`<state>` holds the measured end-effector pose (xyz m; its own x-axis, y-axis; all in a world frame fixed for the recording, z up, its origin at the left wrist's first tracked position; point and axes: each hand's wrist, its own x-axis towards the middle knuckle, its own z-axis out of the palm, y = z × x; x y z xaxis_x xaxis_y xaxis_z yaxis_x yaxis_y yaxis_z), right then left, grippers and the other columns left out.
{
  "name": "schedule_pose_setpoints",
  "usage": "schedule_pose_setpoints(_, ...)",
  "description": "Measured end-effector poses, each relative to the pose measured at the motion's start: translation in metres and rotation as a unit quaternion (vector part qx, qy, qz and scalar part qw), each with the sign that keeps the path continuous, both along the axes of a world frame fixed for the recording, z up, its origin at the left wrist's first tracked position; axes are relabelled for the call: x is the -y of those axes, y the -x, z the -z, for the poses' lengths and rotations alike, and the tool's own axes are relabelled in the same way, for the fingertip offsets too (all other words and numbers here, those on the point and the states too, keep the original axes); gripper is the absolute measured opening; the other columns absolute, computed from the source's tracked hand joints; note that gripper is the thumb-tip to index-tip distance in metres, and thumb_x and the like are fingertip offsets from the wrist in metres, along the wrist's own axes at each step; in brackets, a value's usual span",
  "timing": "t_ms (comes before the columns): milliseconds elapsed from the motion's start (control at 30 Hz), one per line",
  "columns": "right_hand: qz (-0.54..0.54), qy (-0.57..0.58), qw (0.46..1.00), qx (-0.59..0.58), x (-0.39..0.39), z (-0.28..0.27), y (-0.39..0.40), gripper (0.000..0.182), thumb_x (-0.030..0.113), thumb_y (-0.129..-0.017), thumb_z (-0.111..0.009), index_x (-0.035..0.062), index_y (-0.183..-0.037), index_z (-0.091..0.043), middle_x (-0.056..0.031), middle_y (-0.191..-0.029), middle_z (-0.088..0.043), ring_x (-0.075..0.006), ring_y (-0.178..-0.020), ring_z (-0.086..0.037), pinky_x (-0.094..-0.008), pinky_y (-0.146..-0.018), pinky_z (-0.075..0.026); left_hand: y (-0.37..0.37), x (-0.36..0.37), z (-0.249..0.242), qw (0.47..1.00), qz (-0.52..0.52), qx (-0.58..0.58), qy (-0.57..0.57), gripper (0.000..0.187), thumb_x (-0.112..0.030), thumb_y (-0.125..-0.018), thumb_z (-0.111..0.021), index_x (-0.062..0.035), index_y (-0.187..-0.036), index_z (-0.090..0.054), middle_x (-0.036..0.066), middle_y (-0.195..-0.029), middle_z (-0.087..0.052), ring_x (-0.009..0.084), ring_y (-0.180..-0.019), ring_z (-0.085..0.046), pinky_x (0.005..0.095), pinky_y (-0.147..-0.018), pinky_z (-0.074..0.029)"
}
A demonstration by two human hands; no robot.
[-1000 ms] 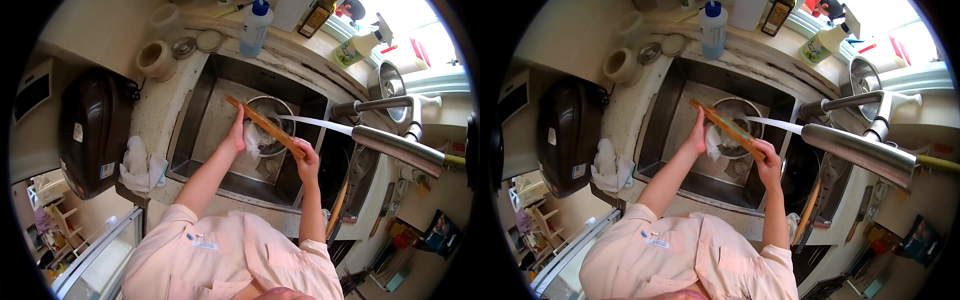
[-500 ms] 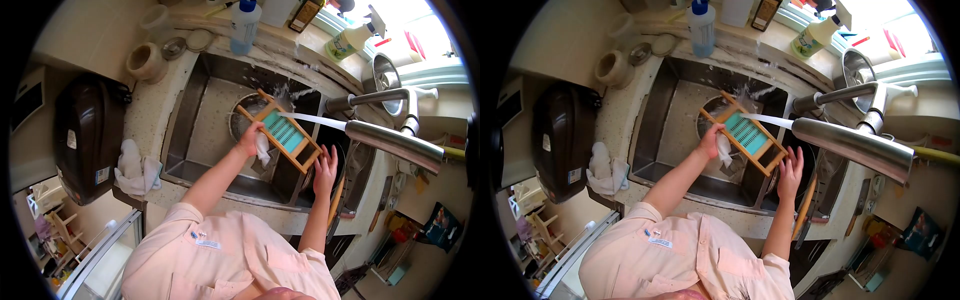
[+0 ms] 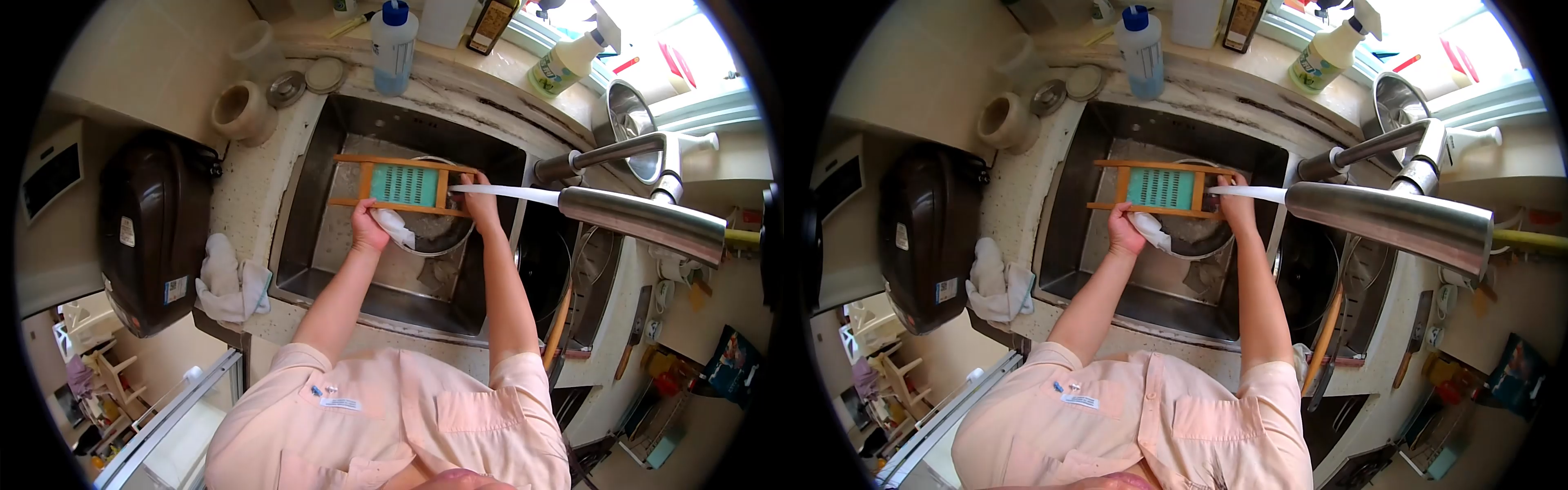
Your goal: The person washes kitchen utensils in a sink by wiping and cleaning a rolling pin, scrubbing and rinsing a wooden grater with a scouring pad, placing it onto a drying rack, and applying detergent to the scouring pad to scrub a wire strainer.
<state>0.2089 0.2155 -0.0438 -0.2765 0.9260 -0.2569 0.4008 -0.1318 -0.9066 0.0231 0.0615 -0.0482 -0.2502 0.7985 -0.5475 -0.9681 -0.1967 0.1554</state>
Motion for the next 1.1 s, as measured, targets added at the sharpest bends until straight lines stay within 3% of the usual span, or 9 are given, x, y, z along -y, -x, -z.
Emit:
schedule_pose_setpoints(33, 0.034, 0.005, 0.998, -0.048, 0.009, -0.012, 0.013, 0.031, 0.024, -0.086, -0.054, -0.0001, -0.105, -0.049, -0.0054, -0.074, -0.057, -0.0122, -0.058, -0.054, -0.0235, -0.051, -0.043, 0.003, 0.004, -0.002, 1.0, -0.006, -0.001, -0.002, 0.019, -0.016, -0.071, -0.053, -0.0061, -0.088, -0.056, 0.007, -0.091, -0.061, 0.024, -0.088, -0.056, 0.0351, -0.084, -0.042)
schedule_pose_setpoints(133, 0.04, 0.138, 0.987, -0.066, 0.022, -0.054, 0.033, 0.028, 0.024, -0.088, -0.051, 0.0008, -0.102, -0.049, -0.0044, -0.067, -0.054, -0.0105, -0.05, -0.05, -0.0238, -0.045, -0.04, 0.004, 0.014, -0.008, 1.0, -0.023, -0.009, 0.013, 0.02, -0.016, -0.071, -0.053, -0.006, -0.089, -0.056, 0.007, -0.092, -0.061, 0.0241, -0.089, -0.056, 0.0353, -0.084, -0.042)
schedule_pose_setpoints(267, 0.039, 0.077, 0.989, -0.118, 0.044, -0.059, 0.011, 0.025, 0.023, -0.09, -0.047, 0.0021, -0.103, -0.047, -0.0023, -0.06, -0.05, -0.0094, -0.044, -0.046, -0.0233, -0.041, -0.039, -0.002, 0.027, 0.007, 1.0, 0.01, 0.005, 0.019, 0.022, -0.017, -0.072, -0.054, -0.0063, -0.092, -0.057, 0.007, -0.095, -0.061, 0.0235, -0.091, -0.056, 0.0352, -0.085, -0.042)
schedule_pose_setpoints(467, 0.186, 0.035, 0.978, -0.082, 0.068, -0.112, -0.042, 0.026, 0.029, -0.093, -0.043, 0.003, -0.099, -0.044, -0.0023, -0.061, -0.048, -0.0075, -0.044, -0.045, -0.0192, -0.039, -0.038, -0.052, -0.011, -0.023, 0.99, 0.137, 0.03, 0.019, 0.035, -0.031, -0.081, -0.057, -0.0071, -0.108, -0.054, 0.007, -0.105, -0.059, 0.0212, -0.098, -0.054, 0.0353, -0.088, -0.042)
schedule_pose_setpoints(600, 0.206, 0.011, 0.974, -0.095, 0.082, -0.137, -0.084, 0.027, 0.03, -0.093, -0.041, 0.0033, -0.097, -0.047, -0.0025, -0.065, -0.051, -0.007, -0.053, -0.049, -0.0179, -0.044, -0.039, -0.083, -0.025, -0.022, 0.979, 0.198, 0.044, -0.008, 0.037, -0.031, -0.083, -0.057, -0.0079, -0.112, -0.051, 0.006, -0.109, -0.057, 0.0204, -0.1, -0.054, 0.0339, -0.089, -0.042)
schedule_pose_setpoints(700, 0.216, -0.046, 0.975, 0.008, 0.081, -0.155, -0.114, 0.029, 0.031, -0.093, -0.043, 0.0037, -0.095, -0.053, -0.0001, -0.073, -0.055, -0.0043, -0.057, -0.048, -0.0178, -0.046, -0.038, -0.094, -0.03, -0.025, 0.973, 0.223, 0.052, 0.008, 0.033, -0.027, -0.083, -0.056, -0.0067, -0.109, -0.052, 0.007, -0.105, -0.059, 0.0198, -0.097, -0.056, 0.0335, -0.088, -0.044)
schedule_pose_setpoints(867, 0.298, -0.309, 0.902, 0.054, 0.013, -0.156, -0.145, 0.029, 0.018, -0.088, -0.052, -0.0015, -0.109, -0.047, -0.0046, -0.089, -0.055, -0.0148, -0.083, -0.053, -0.0255, -0.078, -0.042, -0.103, -0.015, -0.032, 0.943, 0.322, 0.07, 0.038, 0.031, -0.023, -0.082, -0.055, -0.004, -0.107, -0.053, 0.009, -0.101, -0.06, 0.0207, -0.091, -0.058, 0.0344, -0.085, -0.046)
schedule_pose_setpoints(933, 0.295, -0.241, 0.921, 0.08, -0.01, -0.161, -0.142, 0.03, 0.013, -0.085, -0.056, -0.0025, -0.108, -0.047, -0.0061, -0.093, -0.054, -0.018, -0.089, -0.051, -0.0291, -0.084, -0.041, -0.104, -0.004, -0.036, 0.934, 0.342, 0.087, 0.057, 0.031, -0.022, -0.081, -0.054, -0.0032, -0.106, -0.052, 0.01, -0.1, -0.06, 0.021, -0.09, -0.059, 0.0345, -0.083, -0.047)
schedule_pose_setpoints(1100, 0.23, -0.186, 0.954, -0.056, -0.031, -0.156, -0.134, 0.033, 0.02, -0.084, -0.056, 0.0021, -0.11, -0.05, -0.0076, -0.105, -0.053, -0.0179, -0.099, -0.05, -0.0307, -0.085, -0.04, -0.098, 0.016, -0.049, 0.93, 0.333, 0.112, 0.11, 0.033, -0.023, -0.081, -0.054, -0.002, -0.107, -0.051, 0.011, -0.101, -0.06, 0.0243, -0.089, -0.059, 0.0398, -0.083, -0.047)
